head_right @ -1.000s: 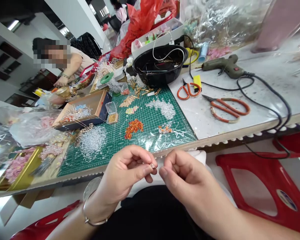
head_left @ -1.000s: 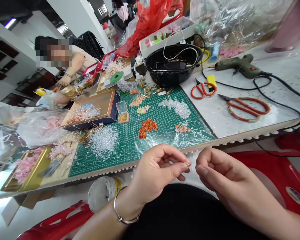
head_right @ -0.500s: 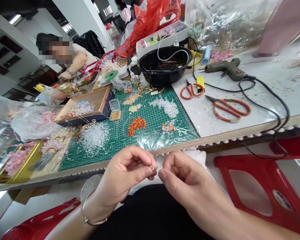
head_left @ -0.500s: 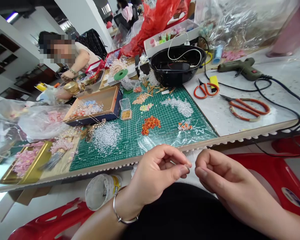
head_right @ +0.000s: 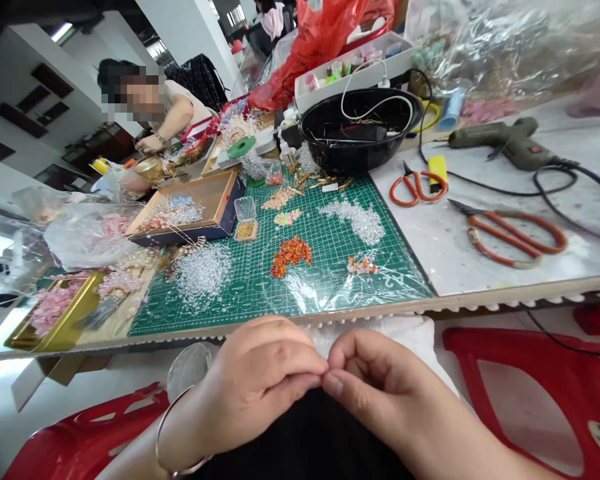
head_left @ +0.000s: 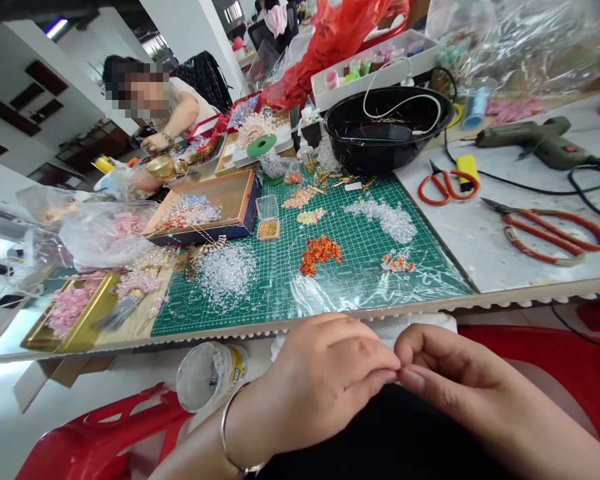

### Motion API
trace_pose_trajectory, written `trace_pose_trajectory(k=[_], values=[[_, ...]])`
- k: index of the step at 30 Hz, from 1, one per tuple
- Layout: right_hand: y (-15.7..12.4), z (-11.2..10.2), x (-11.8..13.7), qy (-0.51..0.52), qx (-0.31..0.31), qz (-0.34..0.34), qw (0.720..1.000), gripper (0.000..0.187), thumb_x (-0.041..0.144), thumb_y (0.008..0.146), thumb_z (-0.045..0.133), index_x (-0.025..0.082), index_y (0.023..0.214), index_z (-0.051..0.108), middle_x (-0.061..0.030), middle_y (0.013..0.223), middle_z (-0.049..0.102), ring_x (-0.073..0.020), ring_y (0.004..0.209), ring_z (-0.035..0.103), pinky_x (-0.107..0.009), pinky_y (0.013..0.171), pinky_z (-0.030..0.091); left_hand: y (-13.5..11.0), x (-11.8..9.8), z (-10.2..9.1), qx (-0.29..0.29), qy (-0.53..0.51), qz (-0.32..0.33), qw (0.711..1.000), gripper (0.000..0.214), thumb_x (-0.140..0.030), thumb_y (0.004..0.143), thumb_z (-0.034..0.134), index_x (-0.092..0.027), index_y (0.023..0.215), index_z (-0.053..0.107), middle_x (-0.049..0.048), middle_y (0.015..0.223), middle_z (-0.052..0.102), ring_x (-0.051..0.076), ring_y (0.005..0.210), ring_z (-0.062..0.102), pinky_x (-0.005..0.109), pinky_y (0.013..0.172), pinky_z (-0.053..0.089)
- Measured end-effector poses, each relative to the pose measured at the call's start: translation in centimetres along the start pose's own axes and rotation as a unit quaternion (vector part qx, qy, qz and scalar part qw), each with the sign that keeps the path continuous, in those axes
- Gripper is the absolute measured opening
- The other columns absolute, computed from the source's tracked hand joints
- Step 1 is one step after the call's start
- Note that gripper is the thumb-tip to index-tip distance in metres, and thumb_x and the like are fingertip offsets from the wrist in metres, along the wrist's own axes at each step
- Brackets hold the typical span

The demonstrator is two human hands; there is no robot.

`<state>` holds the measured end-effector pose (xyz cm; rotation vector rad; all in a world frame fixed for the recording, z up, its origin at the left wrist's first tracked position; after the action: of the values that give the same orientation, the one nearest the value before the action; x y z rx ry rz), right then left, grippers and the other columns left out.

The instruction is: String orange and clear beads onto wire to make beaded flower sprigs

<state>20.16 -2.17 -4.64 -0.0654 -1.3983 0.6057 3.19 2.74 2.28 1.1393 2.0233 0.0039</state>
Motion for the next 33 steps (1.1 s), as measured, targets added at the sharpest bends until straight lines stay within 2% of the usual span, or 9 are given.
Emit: trace_pose_trajectory(k=[3,5,10,16,21,25,29,31,33], values=[[0.4,-0.6,-0.3,-0.003,-0.025,-0.002,1.000,0.040,0.065,0.090,0.059,0.026,0.082,0.059,0.0034,0.069,0.042,-0.0132,0.061,0.036,-0.023,0.053,0.034,0.0,3.0,-1.2,-0.043,0.075,-0.060,0.994,0.011,-0.021,0.097,0.060,-0.021,0.100,0.071,0.0014,0.093,0.077,0.014,0.085,0.070,0.026,0.079,0.055],[0.6,-1.0,-0.6,-0.002,-0.044,-0.006,0.999,0.037,0.062,0.094,0.056,0.026,0.085,0.060,0.0026,0.073,0.044,-0.0140,0.064,0.038,-0.023,0.056,0.038,0.0,6.0,-2.1,-0.070,0.192,-0.147,0.968,0.014,-0.021,0.098,0.058,-0.022,0.098,0.072,0.0006,0.093,0.077,0.014,0.086,0.070,0.027,0.078,0.054],[1.2,-1.5,-1.0,-0.004,-0.049,-0.009,0.999,0.032,0.058,0.096,0.054,0.027,0.085,0.057,0.0030,0.076,0.042,-0.0148,0.067,0.036,-0.022,0.058,0.037,0.4,11.3,-1.8,-0.006,0.322,-0.235,0.917,0.016,-0.025,0.094,0.063,-0.020,0.082,0.072,0.0030,0.083,0.071,0.021,0.082,0.065,0.035,0.072,0.051],[1.7,-1.3,-0.4,0.000,-0.046,-0.002,0.999,0.033,0.057,0.094,0.058,0.026,0.081,0.054,0.0041,0.070,0.041,-0.0144,0.061,0.033,-0.023,0.052,0.033,0.7,11.4,-1.1,0.032,0.365,-0.255,0.895,0.015,-0.021,0.093,0.061,-0.017,0.081,0.068,0.0063,0.083,0.067,0.023,0.081,0.061,0.036,0.071,0.050],[2.1,-1.2,0.1,0.006,-0.048,-0.002,0.999,0.032,0.054,0.090,0.062,0.025,0.079,0.055,0.0044,0.066,0.041,-0.0136,0.059,0.033,-0.023,0.051,0.030,0.7,11.1,-0.8,0.051,0.346,-0.235,0.907,0.018,-0.014,0.095,0.053,-0.015,0.088,0.070,0.0084,0.089,0.068,0.023,0.086,0.060,0.036,0.076,0.051],[2.1,-1.3,0.1,0.010,-0.058,-0.024,0.998,0.038,0.058,0.090,0.062,0.024,0.076,0.053,0.0037,0.066,0.041,-0.0135,0.059,0.033,-0.024,0.051,0.030,0.7,11.7,-1.5,0.027,0.290,-0.219,0.931,0.018,-0.015,0.094,0.053,-0.016,0.088,0.071,0.0073,0.089,0.069,0.021,0.088,0.061,0.035,0.079,0.051],[1.9,-1.2,0.6,0.007,-0.079,-0.038,0.996,0.043,0.063,0.088,0.063,0.023,0.075,0.053,0.0053,0.062,0.038,-0.0116,0.055,0.028,-0.023,0.047,0.028,1.0,10.8,-3.3,-0.065,0.188,-0.234,0.952,0.017,-0.022,0.097,0.053,-0.018,0.099,0.069,0.0064,0.096,0.071,0.015,0.079,0.063,0.028,0.067,0.052],[1.7,-0.9,1.2,0.004,-0.084,-0.056,0.995,0.044,0.064,0.088,0.063,0.023,0.073,0.053,0.0059,0.060,0.038,-0.0110,0.053,0.028,-0.022,0.046,0.028,1.1,9.5,-3.2,-0.118,-0.016,-0.281,0.952,0.016,-0.027,0.096,0.055,-0.018,0.102,0.067,0.0062,0.095,0.072,0.011,0.068,0.062,0.021,0.051,0.045],[1.3,-0.6,1.8,0.004,-0.095,-0.085,0.992,0.043,0.062,0.089,0.063,0.024,0.072,0.053,0.0058,0.058,0.040,-0.0109,0.051,0.031,-0.022,0.045,0.030,1.1,7.7,-1.7,-0.129,-0.300,-0.344,0.881,0.013,-0.029,0.089,0.066,-0.018,0.095,0.066,0.0057,0.091,0.074,0.008,0.059,0.059,0.016,0.040,0.034]])
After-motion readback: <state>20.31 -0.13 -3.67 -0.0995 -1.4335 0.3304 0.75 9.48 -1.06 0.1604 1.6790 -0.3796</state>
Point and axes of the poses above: each hand's wrist, its own y-axis towards the middle knuckle, its own z-axis out of the palm, x = y × z, the point moved 3 cm from there along y, towards the middle knuckle
